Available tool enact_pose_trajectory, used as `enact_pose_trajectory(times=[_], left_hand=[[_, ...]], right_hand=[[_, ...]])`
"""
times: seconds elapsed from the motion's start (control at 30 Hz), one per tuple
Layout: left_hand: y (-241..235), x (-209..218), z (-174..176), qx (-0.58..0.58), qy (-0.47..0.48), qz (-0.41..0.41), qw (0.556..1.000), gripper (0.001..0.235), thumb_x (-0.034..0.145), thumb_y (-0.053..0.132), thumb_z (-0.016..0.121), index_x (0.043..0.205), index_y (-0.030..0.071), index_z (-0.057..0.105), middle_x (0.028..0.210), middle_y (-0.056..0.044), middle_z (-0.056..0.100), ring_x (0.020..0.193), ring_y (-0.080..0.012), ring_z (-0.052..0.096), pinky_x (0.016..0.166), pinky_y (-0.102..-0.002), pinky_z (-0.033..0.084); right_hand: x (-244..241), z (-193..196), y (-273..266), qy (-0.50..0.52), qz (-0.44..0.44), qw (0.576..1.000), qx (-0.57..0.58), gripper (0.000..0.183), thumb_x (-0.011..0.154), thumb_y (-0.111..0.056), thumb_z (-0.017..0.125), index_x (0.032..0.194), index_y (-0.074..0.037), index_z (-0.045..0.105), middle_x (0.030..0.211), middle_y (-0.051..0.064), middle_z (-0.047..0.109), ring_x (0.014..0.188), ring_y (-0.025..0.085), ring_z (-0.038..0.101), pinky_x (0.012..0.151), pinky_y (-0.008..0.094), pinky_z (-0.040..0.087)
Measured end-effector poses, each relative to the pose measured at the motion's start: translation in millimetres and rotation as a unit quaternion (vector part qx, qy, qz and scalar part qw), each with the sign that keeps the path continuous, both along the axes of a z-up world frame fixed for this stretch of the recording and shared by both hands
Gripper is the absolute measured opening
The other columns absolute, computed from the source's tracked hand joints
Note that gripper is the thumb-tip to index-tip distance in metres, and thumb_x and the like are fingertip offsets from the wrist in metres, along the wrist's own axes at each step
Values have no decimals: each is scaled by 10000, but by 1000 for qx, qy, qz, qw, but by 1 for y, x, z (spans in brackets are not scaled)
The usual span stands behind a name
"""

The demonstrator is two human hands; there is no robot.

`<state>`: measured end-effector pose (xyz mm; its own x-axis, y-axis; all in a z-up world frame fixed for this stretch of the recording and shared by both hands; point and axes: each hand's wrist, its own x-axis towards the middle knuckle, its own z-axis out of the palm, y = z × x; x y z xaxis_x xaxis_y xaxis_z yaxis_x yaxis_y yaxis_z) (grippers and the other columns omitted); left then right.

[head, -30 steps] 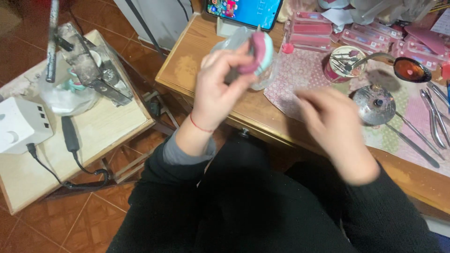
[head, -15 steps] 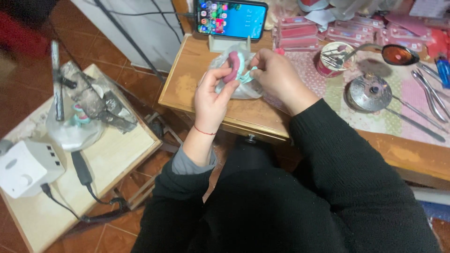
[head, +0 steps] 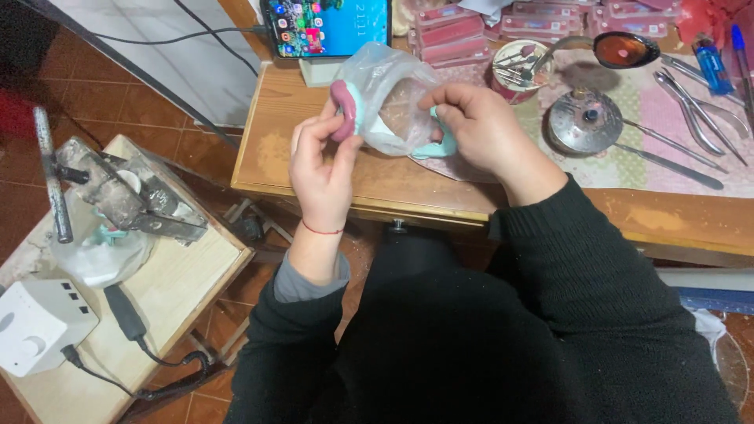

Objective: Preparing and sculpting dental impression material and wax on a workbench.

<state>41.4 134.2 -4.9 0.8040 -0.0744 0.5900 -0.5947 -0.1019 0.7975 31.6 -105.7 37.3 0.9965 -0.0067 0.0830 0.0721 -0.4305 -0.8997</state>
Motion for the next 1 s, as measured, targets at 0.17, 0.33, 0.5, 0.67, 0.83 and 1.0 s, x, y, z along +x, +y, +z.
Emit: enact_pose_trajectory(times=[0.17,0.33,0.5,0.67,0.83,1.0], left_hand=[[-14,-9,63,203,-205,62,956,361,853,146,858,1134,73,644,1327,-163,686,1131,-257,611,1030,-380,428],[-25,26,60,413,-340,49,843,222,891,214,765,1025,74,656,1260,-128,718,1051,-230,619,962,-388,421],[-32,34,43,501,-369,74,780,137,907,158,657,1009,70,682,1164,-90,724,1027,-211,616,962,-367,420],[-30,38,31,531,-333,89,774,103,891,144,636,944,93,708,960,-66,716,1010,-237,605,928,-386,412],[-14,38,27,626,-234,201,717,107,882,168,651,934,122,733,820,-57,708,972,-245,595,914,-417,373],[-29,-22,83,485,-207,103,843,223,873,239,795,1046,118,723,981,-34,728,1040,-236,599,953,-442,341]], right_hand=[[-23,-3,-22,-64,10,998,-19,200,1044,-42,584,1188,-15,719,1033,38,733,931,101,664,838,260,531],[-59,13,-38,-80,-34,976,200,188,1086,-27,586,1242,11,685,1082,67,718,911,101,655,817,242,542],[-90,16,-44,-104,-26,951,290,176,1096,-27,604,1253,24,664,1118,121,737,936,130,697,845,259,573],[-112,21,-45,-134,-10,937,323,175,1096,-25,636,1261,30,655,1169,172,737,977,156,723,886,268,589],[-128,19,-48,-181,16,924,336,71,1124,1,654,1185,37,656,1195,212,723,1057,205,727,971,312,602],[-136,22,-46,-196,29,914,355,75,1108,-13,665,1168,31,654,1187,212,711,1055,239,734,966,348,626]])
